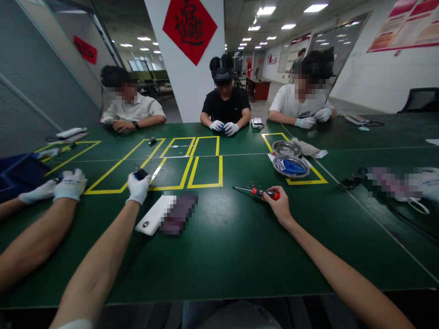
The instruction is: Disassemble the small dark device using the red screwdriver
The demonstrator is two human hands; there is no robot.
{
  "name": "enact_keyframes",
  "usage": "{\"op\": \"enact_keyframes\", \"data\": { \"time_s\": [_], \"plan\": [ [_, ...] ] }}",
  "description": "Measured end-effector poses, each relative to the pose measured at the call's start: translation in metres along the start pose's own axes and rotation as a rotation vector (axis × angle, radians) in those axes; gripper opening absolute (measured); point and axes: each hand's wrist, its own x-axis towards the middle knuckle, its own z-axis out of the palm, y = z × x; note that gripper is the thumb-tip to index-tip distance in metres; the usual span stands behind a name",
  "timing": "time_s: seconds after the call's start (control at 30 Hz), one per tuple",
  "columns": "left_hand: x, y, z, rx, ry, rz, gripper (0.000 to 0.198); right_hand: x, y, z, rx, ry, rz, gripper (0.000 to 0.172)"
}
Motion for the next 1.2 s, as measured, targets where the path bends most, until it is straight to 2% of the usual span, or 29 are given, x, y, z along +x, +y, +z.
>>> {"op": "enact_keyframes", "data": {
  "time_s": [0.07,0.13,0.23,0.3,0.37,0.43,0.5,0.53,0.57,0.63,0.7,0.73,0.8,0.9,1.03,1.13,1.2],
  "plan": [
    [0.015,-0.012,-0.017,0.214,0.079,-0.098,0.035,-0.001,-0.003,0.000,-0.085,-0.008,-0.052,0.034],
    [0.026,-0.024,-0.026,0.314,0.101,-0.166,0.039,-0.002,-0.006,0.000,-0.142,-0.059,-0.080,0.028],
    [0.037,-0.037,-0.028,0.491,0.058,-0.232,0.043,-0.005,-0.008,0.004,-0.212,-0.154,-0.115,0.025],
    [0.039,-0.044,-0.028,0.541,0.034,-0.219,0.044,-0.009,-0.010,0.008,-0.266,-0.217,-0.165,0.024],
    [0.037,-0.047,-0.028,0.553,0.064,-0.082,0.053,-0.014,-0.013,0.010,-0.326,-0.297,-0.229,0.026],
    [0.029,-0.046,-0.027,0.565,0.108,0.190,0.069,-0.014,-0.018,0.007,-0.368,-0.400,-0.274,0.029],
    [0.014,-0.040,-0.025,0.565,0.098,0.485,0.077,-0.007,-0.019,-0.008,-0.397,-0.438,-0.291,0.031],
    [0.005,-0.034,-0.022,0.550,0.069,0.594,0.076,0.000,-0.018,-0.021,-0.423,-0.394,-0.294,0.030],
    [-0.006,-0.028,-0.019,0.524,0.030,0.672,0.073,0.009,-0.015,-0.037,-0.473,-0.290,-0.304,0.029],
    [-0.031,-0.010,-0.011,0.447,-0.110,0.764,0.062,0.030,-0.003,-0.079,-0.653,0.074,-0.333,0.029],
    [-0.059,0.010,-0.002,0.367,-0.363,0.822,0.047,0.051,0.014,-0.126,-0.846,0.435,-0.286,0.038],
    [-0.074,0.021,0.002,0.334,-0.480,0.867,0.043,0.059,0.024,-0.148,-0.907,0.569,-0.231,0.045],
    [-0.105,0.042,0.008,0.298,-0.682,0.969,0.039,0.070,0.043,-0.183,-0.970,0.729,-0.095,0.055],
    [-0.152,0.064,0.016,0.247,-0.904,1.036,0.040,0.079,0.064,-0.211,-0.956,0.788,0.113,0.058],
    [-0.206,0.070,0.026,0.177,-1.088,1.057,0.039,0.089,0.074,-0.220,-0.971,0.786,0.259,0.051],
    [-0.230,0.065,0.032,0.128,-1.176,1.072,0.038,0.095,0.072,-0.223,-0.994,0.756,0.362,0.050],
    [-0.236,0.061,0.034,0.111,-1.190,1.053,0.037,0.094,0.070,-0.223,-1.005,0.703,0.391,0.051]
  ]
}}
